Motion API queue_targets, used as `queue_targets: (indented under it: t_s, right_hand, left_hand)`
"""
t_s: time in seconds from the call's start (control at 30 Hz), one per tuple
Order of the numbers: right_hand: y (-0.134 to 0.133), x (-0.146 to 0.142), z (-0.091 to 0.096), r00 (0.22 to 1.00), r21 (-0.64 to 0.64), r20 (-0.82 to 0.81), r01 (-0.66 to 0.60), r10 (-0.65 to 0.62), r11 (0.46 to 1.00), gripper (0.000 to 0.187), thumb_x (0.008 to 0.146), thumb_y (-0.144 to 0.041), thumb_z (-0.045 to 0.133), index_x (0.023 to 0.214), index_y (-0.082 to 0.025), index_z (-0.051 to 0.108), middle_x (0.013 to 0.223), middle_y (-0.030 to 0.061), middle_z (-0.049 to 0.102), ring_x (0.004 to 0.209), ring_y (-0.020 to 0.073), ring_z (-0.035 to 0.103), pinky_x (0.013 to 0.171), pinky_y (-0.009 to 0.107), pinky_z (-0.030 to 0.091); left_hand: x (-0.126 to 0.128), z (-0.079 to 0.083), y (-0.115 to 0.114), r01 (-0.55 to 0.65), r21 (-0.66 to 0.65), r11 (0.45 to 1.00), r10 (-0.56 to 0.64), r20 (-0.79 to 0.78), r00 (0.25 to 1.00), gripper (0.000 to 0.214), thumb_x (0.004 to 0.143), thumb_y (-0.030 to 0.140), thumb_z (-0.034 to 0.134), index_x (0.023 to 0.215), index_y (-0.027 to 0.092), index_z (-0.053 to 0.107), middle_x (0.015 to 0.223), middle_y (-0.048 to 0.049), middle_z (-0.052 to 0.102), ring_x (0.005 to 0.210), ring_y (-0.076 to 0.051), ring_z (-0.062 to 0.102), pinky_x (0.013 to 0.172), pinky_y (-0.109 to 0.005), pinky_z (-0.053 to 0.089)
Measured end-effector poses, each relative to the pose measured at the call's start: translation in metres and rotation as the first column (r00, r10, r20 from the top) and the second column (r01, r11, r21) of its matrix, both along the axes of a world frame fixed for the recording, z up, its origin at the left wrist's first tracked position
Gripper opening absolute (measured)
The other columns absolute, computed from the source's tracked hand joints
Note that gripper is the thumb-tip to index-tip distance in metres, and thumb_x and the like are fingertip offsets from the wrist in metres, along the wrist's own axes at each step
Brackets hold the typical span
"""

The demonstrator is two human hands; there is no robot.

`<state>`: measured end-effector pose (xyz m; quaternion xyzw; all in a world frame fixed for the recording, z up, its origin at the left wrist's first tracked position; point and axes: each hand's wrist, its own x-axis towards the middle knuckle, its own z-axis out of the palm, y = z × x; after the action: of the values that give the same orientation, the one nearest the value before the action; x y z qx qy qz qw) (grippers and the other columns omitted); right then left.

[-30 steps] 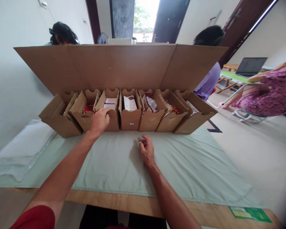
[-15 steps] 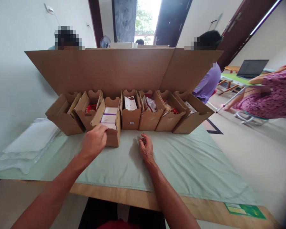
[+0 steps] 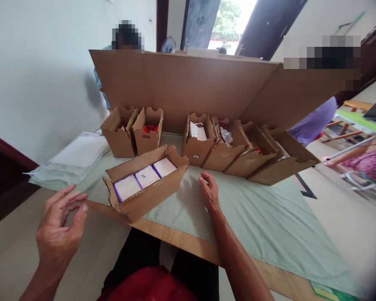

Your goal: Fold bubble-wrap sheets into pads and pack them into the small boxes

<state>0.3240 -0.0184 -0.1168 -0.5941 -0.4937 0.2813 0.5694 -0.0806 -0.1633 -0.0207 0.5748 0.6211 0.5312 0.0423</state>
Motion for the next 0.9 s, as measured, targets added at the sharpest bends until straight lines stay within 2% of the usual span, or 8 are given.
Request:
queue_targets:
  t_s: [0.13,0.23,0.3,0.57,0.67,0.77,0.83,0.9]
  right_hand:
    - [-0.012,-0.036,0.027,0.926,0.051,-0.09,-0.364,0.367,0.93,0.066,0.086,-0.068,0.061,0.139,-0.029,0.06,0.145,0.0107,0.061,0.134,0.0316,0.055,0.108,0.049,0.045]
    - [-0.019,-0.062,0.041,0.814,0.1,-0.136,-0.556,0.564,0.825,0.074,0.084,-0.071,0.065,0.145,-0.031,0.054,0.151,0.0086,0.056,0.137,0.0316,0.053,0.111,0.049,0.043]
    - [-0.026,-0.073,0.043,0.807,0.098,-0.145,-0.564,0.573,0.82,0.077,0.081,-0.07,0.068,0.143,-0.027,0.055,0.145,0.0101,0.06,0.129,0.0321,0.057,0.108,0.048,0.045]
    - [-0.077,-0.057,0.026,0.964,0.142,-0.129,-0.213,0.232,0.967,0.066,0.082,-0.055,0.074,0.138,-0.025,0.055,0.137,0.0096,0.062,0.125,0.0302,0.056,0.109,0.047,0.042]
    - [-0.085,-0.027,0.027,0.989,0.162,-0.122,-0.067,0.087,0.985,0.06,0.081,-0.052,0.075,0.13,-0.024,0.057,0.123,0.0086,0.066,0.113,0.0269,0.06,0.101,0.043,0.046]
    - [-0.083,0.006,0.033,0.991,0.188,-0.124,0.072,-0.049,0.98,0.053,0.079,-0.05,0.075,0.121,-0.023,0.058,0.107,0.0044,0.065,0.097,0.0217,0.06,0.091,0.038,0.048]
    - [-0.078,0.023,0.036,0.983,0.198,-0.114,0.162,-0.141,0.967,0.053,0.078,-0.05,0.075,0.119,-0.022,0.058,0.106,0.0036,0.063,0.094,0.0198,0.058,0.089,0.037,0.047]
    - [-0.074,0.035,0.033,0.976,0.186,-0.099,0.209,-0.194,0.96,0.058,0.077,-0.05,0.074,0.124,-0.022,0.057,0.114,0.0052,0.062,0.099,0.0205,0.058,0.092,0.038,0.046]
  left_hand:
    - [0.037,-0.029,-0.008,0.261,-0.259,0.93,-0.12,0.455,0.882,0.065,0.09,0.05,0.065,0.148,0.024,0.049,0.134,-0.0125,0.066,0.121,-0.031,0.066,0.101,-0.043,0.057]
    - [0.064,-0.035,-0.012,0.411,-0.28,0.867,-0.185,0.586,0.789,0.068,0.093,0.052,0.061,0.153,0.027,0.044,0.143,-0.0102,0.062,0.132,-0.032,0.059,0.112,-0.042,0.049]
    - [0.07,-0.037,-0.012,0.435,-0.265,0.86,-0.198,0.613,0.765,0.067,0.094,0.053,0.059,0.154,0.028,0.042,0.143,-0.0085,0.063,0.136,-0.031,0.056,0.117,-0.042,0.044]
    - [0.083,-0.059,0.045,0.56,-0.224,0.798,-0.365,0.559,0.744,0.066,0.076,0.05,0.078,0.13,0.017,0.059,0.121,-0.0132,0.072,0.118,-0.034,0.067,0.105,-0.049,0.052]
    - [0.121,-0.049,0.085,0.614,-0.155,0.774,-0.476,0.498,0.725,0.064,0.075,0.045,0.079,0.128,0.015,0.058,0.123,-0.0153,0.07,0.115,-0.033,0.067,0.105,-0.051,0.051]
    - [0.17,-0.036,0.128,0.722,-0.035,0.691,-0.62,0.484,0.618,0.074,0.073,0.037,0.08,0.138,0.017,0.052,0.136,-0.0175,0.064,0.128,-0.034,0.06,0.111,-0.051,0.047]
    - [0.199,-0.032,0.154,0.777,-0.059,0.627,-0.66,0.489,0.57,0.081,0.074,0.029,0.077,0.147,0.016,0.044,0.142,-0.0191,0.06,0.132,-0.035,0.058,0.113,-0.053,0.045]
    - [0.22,-0.036,0.171,0.759,-0.118,0.641,-0.636,0.473,0.61,0.08,0.076,0.023,0.072,0.149,0.012,0.041,0.147,-0.0215,0.057,0.138,-0.035,0.053,0.119,-0.055,0.04]
